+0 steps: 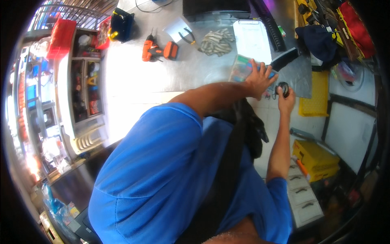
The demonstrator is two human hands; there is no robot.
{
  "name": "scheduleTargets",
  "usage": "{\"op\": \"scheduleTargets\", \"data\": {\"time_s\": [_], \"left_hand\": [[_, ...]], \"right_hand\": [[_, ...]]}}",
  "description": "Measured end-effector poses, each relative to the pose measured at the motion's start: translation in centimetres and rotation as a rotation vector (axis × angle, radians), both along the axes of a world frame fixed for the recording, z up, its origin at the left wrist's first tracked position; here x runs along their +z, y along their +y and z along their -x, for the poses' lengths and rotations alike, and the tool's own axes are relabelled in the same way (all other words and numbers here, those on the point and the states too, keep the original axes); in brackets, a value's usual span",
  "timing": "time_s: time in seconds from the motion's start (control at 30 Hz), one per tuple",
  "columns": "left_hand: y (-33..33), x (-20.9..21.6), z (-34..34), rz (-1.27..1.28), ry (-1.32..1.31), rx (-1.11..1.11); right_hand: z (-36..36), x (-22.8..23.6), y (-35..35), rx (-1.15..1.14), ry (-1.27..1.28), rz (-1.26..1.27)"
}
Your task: The person assembles a blue light fixture by attaching a silver metal grille to the housing. They use an orange cordless drill to secure the grille with screws, handling the components and tools on a metal workbench.
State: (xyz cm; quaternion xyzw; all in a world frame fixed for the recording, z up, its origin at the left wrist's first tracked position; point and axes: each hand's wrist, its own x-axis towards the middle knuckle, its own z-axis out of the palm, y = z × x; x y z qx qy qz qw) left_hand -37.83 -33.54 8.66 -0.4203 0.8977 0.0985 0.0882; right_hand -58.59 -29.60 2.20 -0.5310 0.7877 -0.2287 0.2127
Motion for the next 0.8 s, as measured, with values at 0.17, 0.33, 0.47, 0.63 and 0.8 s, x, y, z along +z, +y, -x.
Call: {"op": "scheduleTargets", "data": {"time_s": [0.17,0.33,0.47,0.63,0.8], "left_hand": [[-0.3,0.3,-4.2,-0.111,0.147,-0.039],[-0.6,0.5,-12.3,-0.004,-0.077,-0.092],[-1.5,-1.1,-12.5,0.021,0.108,-0.074],[-0.9,-1.8,-11.5,0.018,0.161,-0.029],[-4.3,1.5,-9.3,0.146,0.186,-0.044]], "right_hand": [[-2.4,4.4,0.3,0.217,-0.151,0.245],[-6.7,5.6,0.9,0.670,0.100,0.217],[-6.4,4.8,-0.4,0.749,0.060,0.303],[-5.9,5.1,-0.3,0.705,0.079,0.200],[-4.1,4.7,-2.0,0.711,0.147,0.178]]}}
